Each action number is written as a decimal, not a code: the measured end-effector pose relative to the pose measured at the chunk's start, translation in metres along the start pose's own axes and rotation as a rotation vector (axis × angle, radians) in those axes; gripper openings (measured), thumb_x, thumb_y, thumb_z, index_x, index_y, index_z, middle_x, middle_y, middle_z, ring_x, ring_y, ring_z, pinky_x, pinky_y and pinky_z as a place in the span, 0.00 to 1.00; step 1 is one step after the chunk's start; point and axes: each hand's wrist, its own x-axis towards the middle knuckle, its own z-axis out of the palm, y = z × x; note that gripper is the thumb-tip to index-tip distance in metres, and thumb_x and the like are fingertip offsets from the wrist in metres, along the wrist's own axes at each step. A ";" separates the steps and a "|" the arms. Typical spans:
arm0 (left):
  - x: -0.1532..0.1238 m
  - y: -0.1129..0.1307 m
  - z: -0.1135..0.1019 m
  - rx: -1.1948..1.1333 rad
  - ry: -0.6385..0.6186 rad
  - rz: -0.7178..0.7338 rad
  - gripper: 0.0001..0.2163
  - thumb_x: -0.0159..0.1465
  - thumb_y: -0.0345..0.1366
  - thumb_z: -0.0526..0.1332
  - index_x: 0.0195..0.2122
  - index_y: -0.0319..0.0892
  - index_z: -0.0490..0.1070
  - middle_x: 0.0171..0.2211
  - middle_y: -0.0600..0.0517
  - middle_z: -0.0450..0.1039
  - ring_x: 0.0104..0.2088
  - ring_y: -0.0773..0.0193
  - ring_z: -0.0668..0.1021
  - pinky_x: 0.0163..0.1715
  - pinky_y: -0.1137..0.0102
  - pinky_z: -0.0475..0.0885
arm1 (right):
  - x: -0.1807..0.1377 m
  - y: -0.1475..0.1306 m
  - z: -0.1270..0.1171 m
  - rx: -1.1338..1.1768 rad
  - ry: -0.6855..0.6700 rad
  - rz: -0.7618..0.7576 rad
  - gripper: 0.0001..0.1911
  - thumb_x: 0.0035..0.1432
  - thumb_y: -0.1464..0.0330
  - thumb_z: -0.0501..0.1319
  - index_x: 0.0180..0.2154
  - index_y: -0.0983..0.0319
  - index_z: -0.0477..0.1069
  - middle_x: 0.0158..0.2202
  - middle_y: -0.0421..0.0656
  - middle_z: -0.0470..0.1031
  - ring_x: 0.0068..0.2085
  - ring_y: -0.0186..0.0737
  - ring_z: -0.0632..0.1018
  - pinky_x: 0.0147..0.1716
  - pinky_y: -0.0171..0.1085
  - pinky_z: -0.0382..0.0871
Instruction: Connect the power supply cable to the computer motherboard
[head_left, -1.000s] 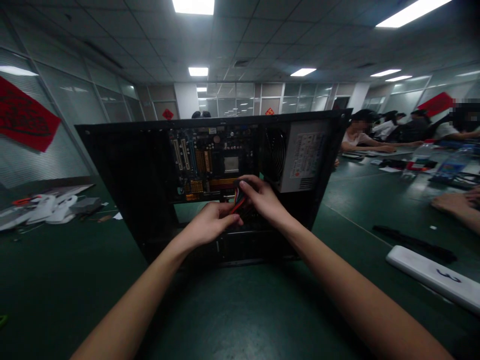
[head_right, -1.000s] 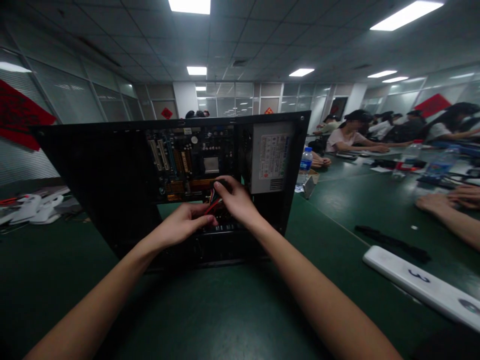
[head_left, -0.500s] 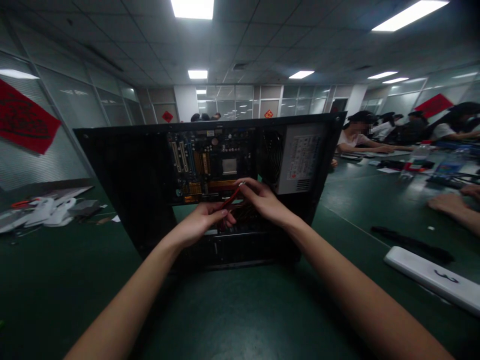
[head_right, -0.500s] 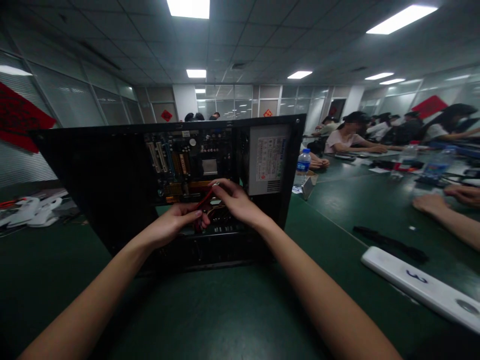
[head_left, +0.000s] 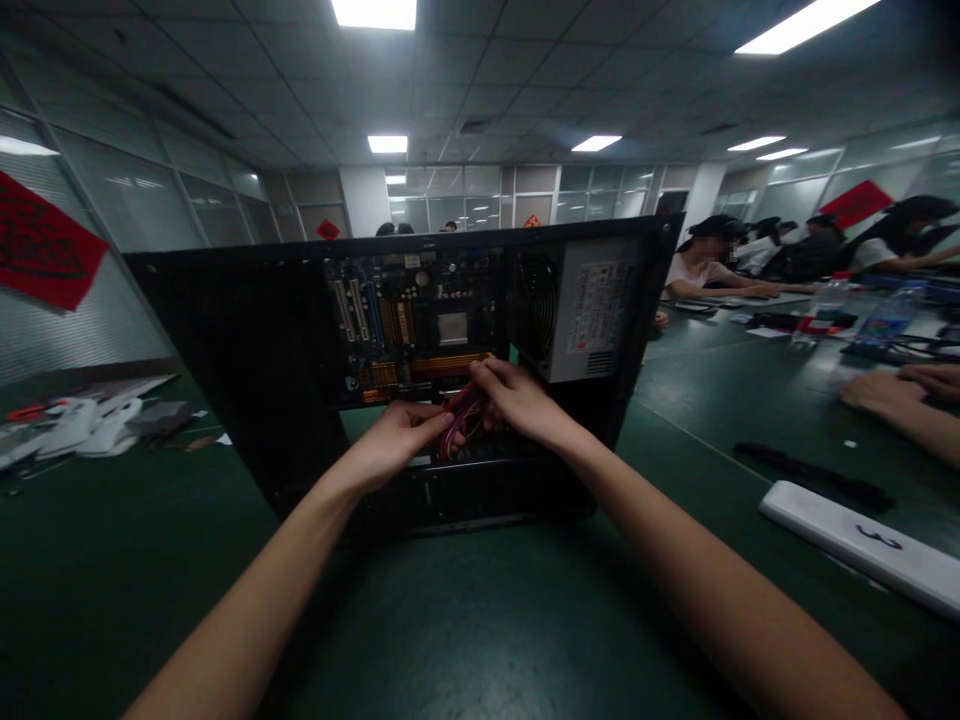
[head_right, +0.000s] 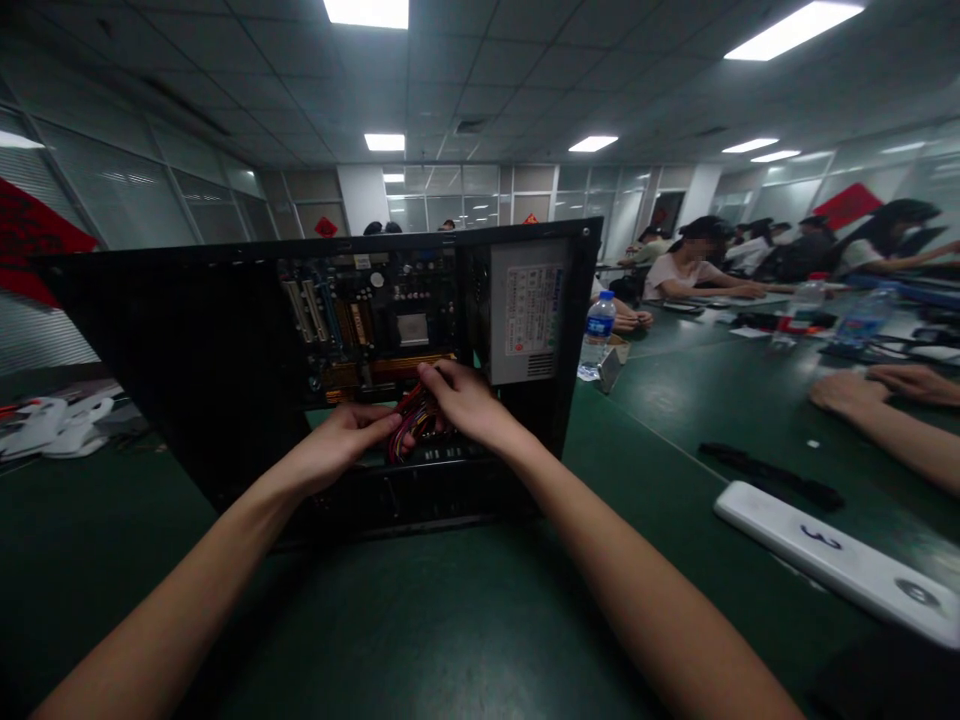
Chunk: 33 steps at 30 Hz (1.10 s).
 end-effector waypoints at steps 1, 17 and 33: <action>0.000 0.001 0.001 0.067 0.004 0.015 0.17 0.65 0.47 0.59 0.35 0.37 0.79 0.34 0.47 0.81 0.35 0.61 0.78 0.41 0.68 0.69 | 0.000 -0.001 0.000 0.007 0.000 -0.016 0.18 0.68 0.53 0.50 0.33 0.60 0.62 0.21 0.34 0.65 0.19 0.32 0.70 0.19 0.31 0.61; 0.000 0.003 0.031 0.368 0.140 0.038 0.16 0.66 0.45 0.56 0.39 0.41 0.81 0.36 0.48 0.82 0.37 0.57 0.80 0.37 0.68 0.68 | 0.010 0.018 0.004 -0.033 0.135 0.037 0.08 0.60 0.65 0.61 0.40 0.63 0.71 0.31 0.40 0.74 0.27 0.34 0.74 0.28 0.34 0.69; 0.023 -0.002 0.021 0.401 0.180 -0.157 0.21 0.66 0.45 0.52 0.23 0.39 0.75 0.22 0.49 0.75 0.25 0.63 0.74 0.28 0.70 0.63 | 0.020 0.007 0.026 0.558 0.135 0.696 0.10 0.67 0.75 0.56 0.30 0.66 0.68 0.19 0.39 0.70 0.20 0.29 0.72 0.22 0.27 0.70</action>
